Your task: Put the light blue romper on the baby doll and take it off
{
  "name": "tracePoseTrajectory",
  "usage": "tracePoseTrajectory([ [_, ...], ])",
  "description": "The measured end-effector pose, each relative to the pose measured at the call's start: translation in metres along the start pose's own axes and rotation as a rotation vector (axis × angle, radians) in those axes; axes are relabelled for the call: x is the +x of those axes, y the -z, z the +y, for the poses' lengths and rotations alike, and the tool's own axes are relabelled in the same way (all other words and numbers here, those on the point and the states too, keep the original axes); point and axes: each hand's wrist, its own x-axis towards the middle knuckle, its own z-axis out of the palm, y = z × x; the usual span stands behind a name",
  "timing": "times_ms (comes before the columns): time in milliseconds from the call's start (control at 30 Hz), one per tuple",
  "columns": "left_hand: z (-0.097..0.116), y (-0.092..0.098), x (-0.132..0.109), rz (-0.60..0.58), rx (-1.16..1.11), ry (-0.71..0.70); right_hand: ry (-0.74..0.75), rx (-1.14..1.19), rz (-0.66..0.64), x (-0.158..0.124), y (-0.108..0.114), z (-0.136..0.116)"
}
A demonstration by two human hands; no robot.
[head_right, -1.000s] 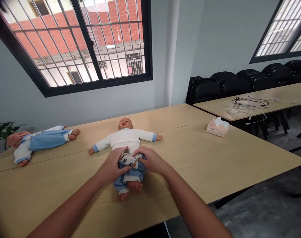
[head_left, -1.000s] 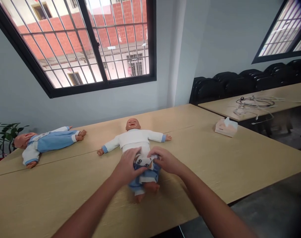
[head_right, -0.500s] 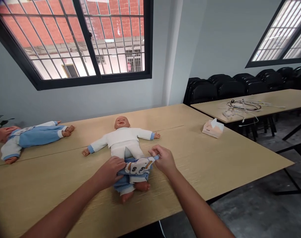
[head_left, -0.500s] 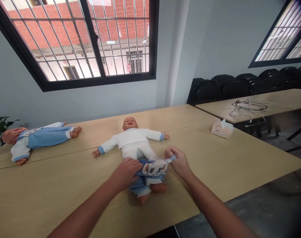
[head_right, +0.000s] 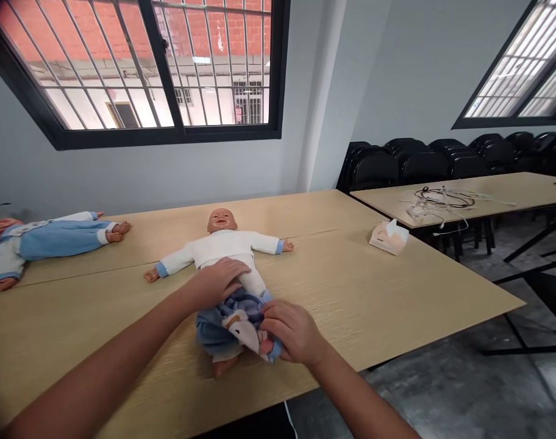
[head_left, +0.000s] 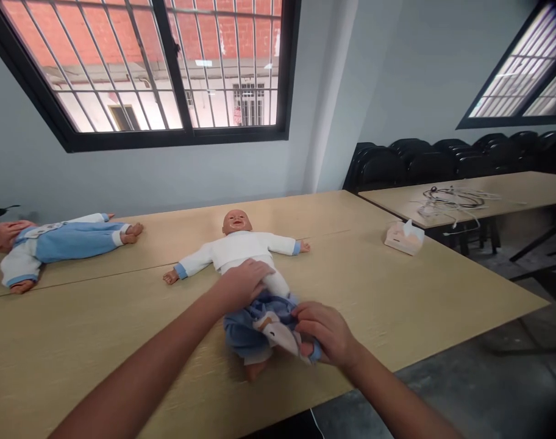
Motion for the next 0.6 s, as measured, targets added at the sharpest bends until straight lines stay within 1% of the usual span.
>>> tracePoseTrajectory([
  [67, -0.007, -0.004, 0.015, -0.072, 0.020, -0.121, -0.116, 0.016, 0.006, -0.002, -0.002, -0.008],
  [133, -0.012, -0.007, 0.025, -0.143, 0.064, -0.220, -0.308, 0.009, 0.018, -0.002, -0.004, -0.011],
  [167, -0.013, -0.009, 0.029, -0.163, 0.089, -0.244, -0.384, 0.017, 0.007, -0.001, -0.005, -0.011],
  [200, -0.014, -0.011, 0.031, -0.175, 0.107, -0.254, -0.420, 0.044, -0.025, 0.001, -0.006, -0.009],
  [233, -0.015, -0.012, 0.033, -0.178, 0.113, -0.252, -0.413, 0.085, -0.076, 0.003, -0.007, -0.007],
  [300, -0.017, -0.015, 0.033, -0.173, 0.108, -0.239, -0.342, 0.167, -0.203, 0.007, -0.008, -0.002],
  [333, -0.018, -0.016, 0.032, -0.161, 0.100, -0.226, -0.317, 0.194, -0.256, 0.008, -0.008, 0.000],
  [400, -0.020, -0.017, 0.028, -0.098, 0.069, -0.178, -0.329, 0.220, -0.300, 0.010, -0.007, 0.004],
  [500, -0.022, -0.019, 0.021, 0.038, -0.007, -0.101, -0.423, 0.263, -0.294, 0.009, -0.001, 0.005],
  [600, -0.024, -0.025, 0.016, 0.099, -0.046, -0.057, -0.490, 0.304, -0.297, 0.007, 0.003, 0.003],
])
